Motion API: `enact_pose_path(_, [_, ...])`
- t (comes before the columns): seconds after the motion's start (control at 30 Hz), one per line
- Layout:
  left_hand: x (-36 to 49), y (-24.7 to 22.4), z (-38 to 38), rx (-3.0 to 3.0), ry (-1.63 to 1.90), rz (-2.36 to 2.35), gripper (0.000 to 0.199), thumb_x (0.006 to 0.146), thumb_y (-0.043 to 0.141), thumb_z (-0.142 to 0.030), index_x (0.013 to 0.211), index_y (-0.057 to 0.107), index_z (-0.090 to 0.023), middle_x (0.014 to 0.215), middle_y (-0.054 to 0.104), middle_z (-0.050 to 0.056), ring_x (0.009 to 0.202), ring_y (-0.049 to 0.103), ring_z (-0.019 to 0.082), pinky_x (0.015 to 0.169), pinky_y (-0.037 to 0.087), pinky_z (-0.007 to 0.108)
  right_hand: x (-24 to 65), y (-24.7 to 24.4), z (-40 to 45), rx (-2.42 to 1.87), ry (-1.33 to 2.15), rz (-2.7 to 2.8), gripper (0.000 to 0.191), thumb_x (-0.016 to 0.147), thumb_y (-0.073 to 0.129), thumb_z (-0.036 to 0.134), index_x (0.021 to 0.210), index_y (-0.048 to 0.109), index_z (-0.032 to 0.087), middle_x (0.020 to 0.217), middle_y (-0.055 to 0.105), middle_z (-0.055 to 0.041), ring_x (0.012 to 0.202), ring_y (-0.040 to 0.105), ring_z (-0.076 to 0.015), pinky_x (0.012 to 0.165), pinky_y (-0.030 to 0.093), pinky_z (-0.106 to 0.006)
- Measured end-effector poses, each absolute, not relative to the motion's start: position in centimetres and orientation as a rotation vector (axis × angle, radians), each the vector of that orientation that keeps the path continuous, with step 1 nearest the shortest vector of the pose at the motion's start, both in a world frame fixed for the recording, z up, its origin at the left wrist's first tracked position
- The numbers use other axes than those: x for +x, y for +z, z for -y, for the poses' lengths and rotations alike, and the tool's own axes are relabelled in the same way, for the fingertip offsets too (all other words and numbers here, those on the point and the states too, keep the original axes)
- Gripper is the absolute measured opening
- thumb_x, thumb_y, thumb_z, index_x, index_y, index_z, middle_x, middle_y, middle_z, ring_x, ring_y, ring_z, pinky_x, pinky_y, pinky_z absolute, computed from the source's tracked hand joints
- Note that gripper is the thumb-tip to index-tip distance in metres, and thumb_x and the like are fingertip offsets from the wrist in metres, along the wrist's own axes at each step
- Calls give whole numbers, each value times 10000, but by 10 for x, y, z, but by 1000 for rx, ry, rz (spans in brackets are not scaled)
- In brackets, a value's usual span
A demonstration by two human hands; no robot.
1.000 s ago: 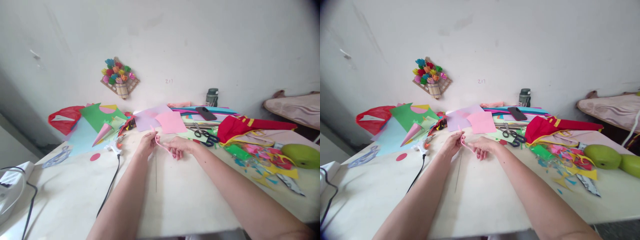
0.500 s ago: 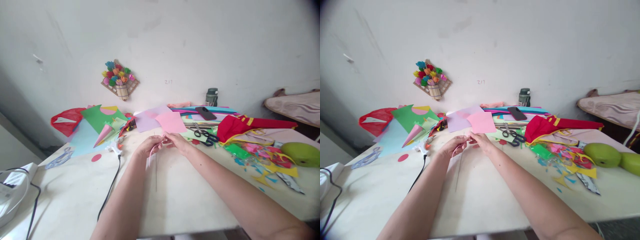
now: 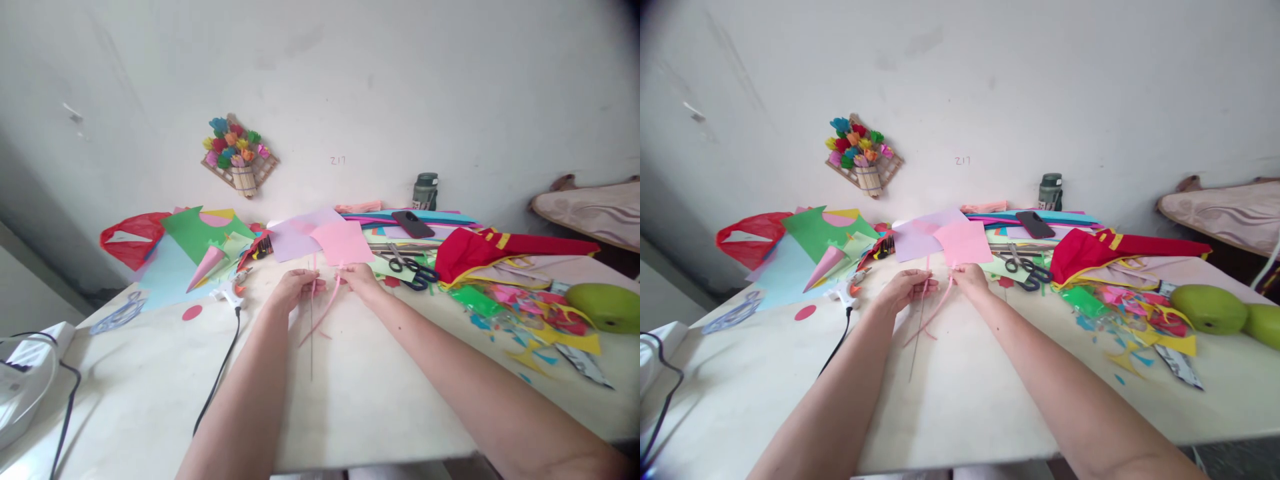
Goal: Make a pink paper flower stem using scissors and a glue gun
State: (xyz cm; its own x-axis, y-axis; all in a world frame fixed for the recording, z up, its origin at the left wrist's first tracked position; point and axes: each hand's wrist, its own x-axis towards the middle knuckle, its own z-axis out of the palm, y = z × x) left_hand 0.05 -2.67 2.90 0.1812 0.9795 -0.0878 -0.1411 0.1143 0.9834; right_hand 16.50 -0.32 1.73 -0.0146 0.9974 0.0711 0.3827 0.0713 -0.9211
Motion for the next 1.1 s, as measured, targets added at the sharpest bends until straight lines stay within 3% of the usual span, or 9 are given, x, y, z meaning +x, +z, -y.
enact_pose_path(0.1, [-5, 26, 22, 1069, 1133, -1016, 156, 649, 633, -219, 706, 560, -94, 646, 636, 89, 580, 610, 143, 563, 474, 231, 170, 14, -3, -1739, 500, 1804, 224, 672, 506, 367, 598, 612, 183, 665, 617, -34, 706, 574, -191, 544, 371, -252])
enact_pose_path(0.17, [-8, 25, 20, 1058, 1139, -1006, 150, 647, 633, -211, 707, 554, -99, 596, 612, 56, 504, 574, 100, 495, 445, 189, 173, 12, -4, -1823, 314, 1901, 186, 669, 510, 352, 669, 629, 210, 782, 622, -38, 761, 567, -203, 574, 373, -268])
enact_pose_path(0.3, [-16, 30, 20, 1039, 1188, -999, 158, 628, 648, -207, 706, 561, -101, 500, 540, -3, 392, 466, 39, 376, 345, 138, 175, 10, 0, -1734, 45, 1920, 292, 681, 523, 328, 952, 581, 235, 1011, 559, -58, 888, 519, -208, 633, 386, -279])
enact_pose_path(0.4, [-22, 39, 21, 1009, 1260, -1006, 171, 618, 655, -229, 678, 552, -106, 469, 503, -21, 345, 402, 22, 323, 279, 136, 172, 11, 5, -1523, -103, 1982, 269, 723, 496, 293, 967, 573, 212, 1004, 557, -69, 917, 488, -208, 737, 370, -307])
enact_pose_path(0.53, [-32, 52, 22, 967, 1305, -1010, 208, 605, 665, -263, 683, 525, -130, 428, 448, -49, 308, 336, 9, 296, 207, 124, 157, 11, 14, -1242, -98, 2171, 252, 754, 469, 272, 962, 583, 184, 1031, 562, -72, 945, 470, -194, 833, 326, -319])
enact_pose_path(0.67, [-48, 65, 26, 981, 1384, -1026, 200, 618, 650, -254, 716, 523, -134, 405, 422, -63, 288, 305, 4, 284, 186, 116, 147, 5, 18, -1074, 16, 2456, 445, 766, 450, 337, 1191, 445, 206, 1290, 387, -58, 1146, 346, -204, 946, 239, -353])
enact_pose_path(0.83, [-80, 73, 38, 964, 1513, -1031, 120, 661, 595, -200, 716, 516, -128, 503, 539, 2, 408, 488, 57, 383, 387, 144, 169, 0, 7, -1146, 296, 2745, 567, 798, 332, 445, 1320, 246, 241, 1393, 181, -16, 1266, 154, -212, 1011, 102, -407])
enact_pose_path(0.93, [-99, 74, 43, 905, 1583, -1066, 85, 675, 563, -173, 686, 491, -130, 487, 531, 1, 401, 487, 57, 381, 388, 142, 181, 12, -1, -1094, 343, 2823, 567, 783, 375, 385, 1318, 254, 242, 1363, 268, -17, 1258, 187, -206, 1008, 124, -394])
enact_pose_path(1.1, [-118, 78, 49, 879, 1689, -1139, 102, 668, 557, -186, 650, 465, -145, 361, 376, -83, 256, 252, 1, 264, 146, 105, 135, 42, 2, -1100, 52, 2578, 415, 770, 399, 357, 1138, 512, 199, 1192, 504, -59, 1114, 414, -206, 947, 256, -349])
